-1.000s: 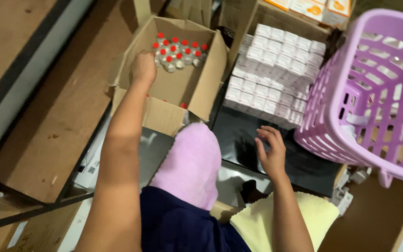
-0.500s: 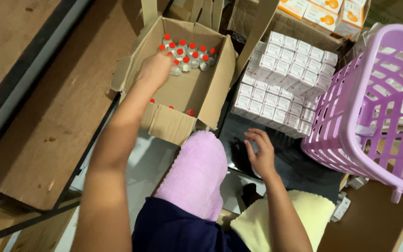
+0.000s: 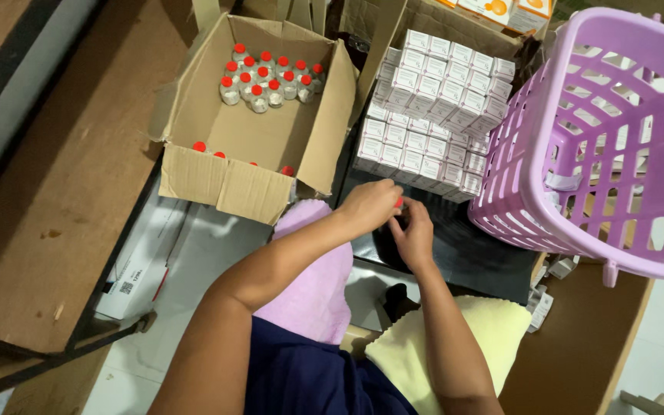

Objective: The person sits on the floor and repeatedly takes small white boxes from a pink basket, opens them, places a small bottle with a red cap inside, closes the box, and stacks it on a growing pile. The person also moves a pink basket and a cardboard box of bottles to access items.

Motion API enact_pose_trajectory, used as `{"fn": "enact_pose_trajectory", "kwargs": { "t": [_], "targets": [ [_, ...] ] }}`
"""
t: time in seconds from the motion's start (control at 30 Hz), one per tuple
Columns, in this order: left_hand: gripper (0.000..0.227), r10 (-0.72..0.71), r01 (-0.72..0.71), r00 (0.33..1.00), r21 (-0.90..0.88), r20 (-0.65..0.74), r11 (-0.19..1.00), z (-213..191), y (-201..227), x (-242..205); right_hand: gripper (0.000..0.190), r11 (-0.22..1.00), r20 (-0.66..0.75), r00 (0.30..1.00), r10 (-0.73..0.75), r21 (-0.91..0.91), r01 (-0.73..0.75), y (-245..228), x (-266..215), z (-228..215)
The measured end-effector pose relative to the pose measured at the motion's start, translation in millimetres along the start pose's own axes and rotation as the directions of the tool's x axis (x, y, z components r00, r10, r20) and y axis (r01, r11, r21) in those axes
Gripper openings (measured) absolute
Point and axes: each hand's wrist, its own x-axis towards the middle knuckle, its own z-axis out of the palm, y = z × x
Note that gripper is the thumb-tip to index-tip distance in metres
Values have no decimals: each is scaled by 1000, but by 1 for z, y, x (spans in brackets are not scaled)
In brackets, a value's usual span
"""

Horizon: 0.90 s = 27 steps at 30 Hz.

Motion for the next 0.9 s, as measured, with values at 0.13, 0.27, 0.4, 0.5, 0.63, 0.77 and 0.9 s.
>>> {"fn": "enact_pose_trajectory", "kwargs": {
  "t": [0.13, 0.27, 0.4, 0.5, 0.63, 0.77, 0.9],
  "targets": [
    [30, -148, 153, 982, 41, -116, 987, -24, -57, 1, 40, 992, -20, 992, 125, 37, -124, 32, -3, 13],
    [15, -403, 434, 901, 306, -163, 847, -123, -196, -23, 45, 977, -27, 983, 179, 121, -175, 30, -1, 14],
    [15, -667, 567, 745, 539, -12, 623, -155, -295, -47, 75, 993, -179, 984, -2, -116, -19, -6, 0, -2],
    [16, -751, 489, 633, 657, 186, 574, -138, -334, -57, 81, 992, -226, 972, -60, -121, 33, -39, 3, -10],
    [20, -778, 413, 541, 705, 320, 577, -117, -362, -75, 73, 984, -227, 959, -171, -87, 155, -64, 9, -1],
    [25, -759, 376, 540, 704, 362, 603, -121, -374, -84, 64, 982, -180, 965, -189, -17, 189, -67, 14, 12],
    [26, -716, 381, 622, 677, 317, 630, -146, -375, -75, 58, 986, -144, 976, -163, 24, 168, -63, 19, 16]
  ]
}}
